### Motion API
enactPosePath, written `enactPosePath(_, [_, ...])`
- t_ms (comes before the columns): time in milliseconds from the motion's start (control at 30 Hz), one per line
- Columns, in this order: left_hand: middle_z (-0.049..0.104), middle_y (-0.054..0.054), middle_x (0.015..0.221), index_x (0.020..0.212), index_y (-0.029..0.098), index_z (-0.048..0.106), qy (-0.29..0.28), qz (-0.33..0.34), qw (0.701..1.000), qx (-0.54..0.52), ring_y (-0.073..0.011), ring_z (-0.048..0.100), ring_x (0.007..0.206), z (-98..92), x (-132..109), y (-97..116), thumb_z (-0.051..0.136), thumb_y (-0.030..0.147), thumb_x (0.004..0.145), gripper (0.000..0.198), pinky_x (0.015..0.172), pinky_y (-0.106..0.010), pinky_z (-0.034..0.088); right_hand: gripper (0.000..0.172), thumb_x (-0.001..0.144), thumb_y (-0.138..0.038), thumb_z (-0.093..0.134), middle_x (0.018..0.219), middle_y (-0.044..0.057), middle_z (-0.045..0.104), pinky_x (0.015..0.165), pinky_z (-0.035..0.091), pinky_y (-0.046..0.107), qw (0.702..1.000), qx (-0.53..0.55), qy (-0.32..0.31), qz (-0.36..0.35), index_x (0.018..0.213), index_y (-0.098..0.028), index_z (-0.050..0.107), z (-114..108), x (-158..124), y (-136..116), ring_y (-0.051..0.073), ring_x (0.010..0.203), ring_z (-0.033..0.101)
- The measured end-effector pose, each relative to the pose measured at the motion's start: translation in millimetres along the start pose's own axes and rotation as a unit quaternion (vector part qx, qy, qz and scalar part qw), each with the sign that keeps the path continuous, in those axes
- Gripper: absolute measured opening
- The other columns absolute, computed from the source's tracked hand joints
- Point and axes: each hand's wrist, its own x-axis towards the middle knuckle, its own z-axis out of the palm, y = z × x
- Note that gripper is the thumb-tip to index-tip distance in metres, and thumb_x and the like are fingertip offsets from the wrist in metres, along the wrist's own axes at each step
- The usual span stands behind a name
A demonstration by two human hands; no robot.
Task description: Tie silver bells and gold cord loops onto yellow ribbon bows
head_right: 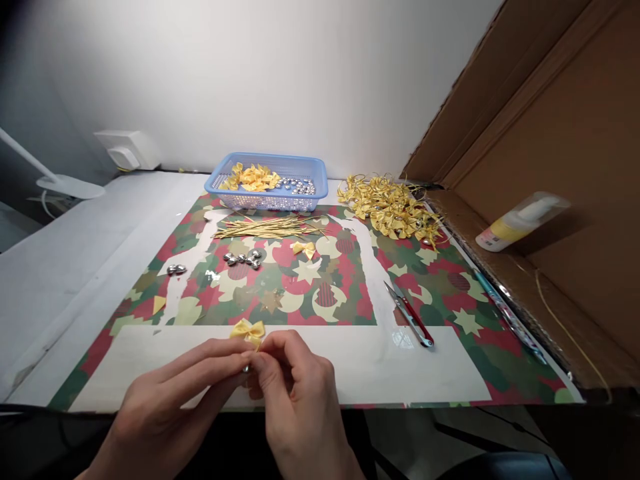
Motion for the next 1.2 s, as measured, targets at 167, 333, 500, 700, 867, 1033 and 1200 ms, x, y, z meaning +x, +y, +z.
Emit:
enactPosePath(167, [0.078, -0.003, 0.119, 0.121, 0.035, 0.07, 0.006, 0.002, 1.0, -0.016, -0.0207, 0.076, 0.103, -0.4, 0.5, 1.8, 0.057, -0.006, 0.089, 0.053, 0.086, -0.025, 0.063, 0.028, 0.105, -0.038, 0.05, 0.067, -0.001, 0.063, 0.056, 0.051, 0.022, 0.999, -0.041, -0.004, -0.025, 0.086, -0.021, 0.06, -0.8, 1.0, -0.2, 0.013, 0.06, 0.061])
enactPosePath(333, [0.078, 0.0, 0.109, 0.113, 0.032, 0.068, 0.056, -0.05, 0.996, 0.055, -0.0188, 0.076, 0.1, -3.0, -1.8, -1.0, 0.067, 0.002, 0.09, 0.038, 0.09, -0.024, 0.06, 0.016, 0.102, -0.027, 0.057, 0.104, 0.004, 0.07, 0.078, 0.057, 0.025, 0.972, -0.076, 0.136, -0.176, 0.089, -0.024, 0.066, -2.4, 1.6, -0.5, 0.017, 0.094, 0.069])
enactPosePath(500, [0.07, -0.003, 0.112, 0.119, 0.028, 0.065, 0.047, -0.07, 0.991, 0.107, -0.0168, 0.073, 0.094, -2.3, -2.7, -8.8, 0.063, 0.007, 0.094, 0.034, 0.078, -0.021, 0.059, 0.021, 0.109, -0.033, 0.045, 0.102, 0.001, 0.07, 0.06, 0.062, 0.023, 0.975, 0.152, 0.113, -0.112, 0.098, -0.027, 0.062, -1.3, 6.4, -10.8, 0.013, 0.077, 0.073])
enactPosePath(700, [0.069, -0.004, 0.106, 0.109, 0.025, 0.067, 0.034, -0.081, 0.983, 0.159, -0.0183, 0.073, 0.093, 3.9, -1.9, -19.0, 0.062, 0.013, 0.096, 0.018, 0.078, -0.025, 0.059, 0.023, 0.111, -0.03, 0.042, 0.087, -0.006, 0.068, 0.068, 0.06, 0.025, 0.952, 0.249, 0.091, -0.154, 0.099, -0.027, 0.061, 1.8, 10.1, -20.3, 0.007, 0.06, 0.067])
enactPosePath(867, [0.069, -0.003, 0.111, 0.113, 0.03, 0.066, 0.019, -0.116, 0.978, 0.174, -0.0219, 0.074, 0.092, 7.2, -3.5, -21.6, 0.067, 0.021, 0.093, 0.022, 0.072, -0.03, 0.06, 0.017, 0.11, -0.032, 0.047, 0.086, -0.004, 0.07, 0.06, 0.05, 0.019, 0.958, 0.224, 0.08, -0.161, 0.099, -0.026, 0.059, 1.1, 11.3, -19.2, 0.004, 0.054, 0.057])
enactPosePath(1033, [0.066, -0.006, 0.118, 0.12, 0.028, 0.066, -0.006, -0.152, 0.982, 0.114, -0.0215, 0.071, 0.09, -2.8, 4.9, -14.4, 0.064, 0.023, 0.095, 0.025, 0.074, -0.032, 0.06, 0.017, 0.11, -0.032, 0.046, 0.084, -0.004, 0.07, 0.05, 0.04, 0.015, 0.96, 0.228, 0.068, -0.146, 0.099, -0.026, 0.057, 0.1, 16.0, -14.0, 0.002, 0.048, 0.049])
enactPosePath(1200, [0.062, -0.008, 0.137, 0.126, 0.028, 0.066, -0.128, -0.124, 0.982, 0.059, -0.0253, 0.06, 0.126, -10.6, 38.1, -1.6, 0.056, 0.02, 0.101, 0.028, 0.105, -0.038, 0.05, 0.017, 0.11, -0.033, 0.048, 0.078, -0.005, 0.066, 0.048, 0.036, 0.014, 0.958, 0.239, 0.071, -0.14, 0.097, -0.025, 0.057, -0.8, 19.0, -14.6, 0.002, 0.047, 0.044])
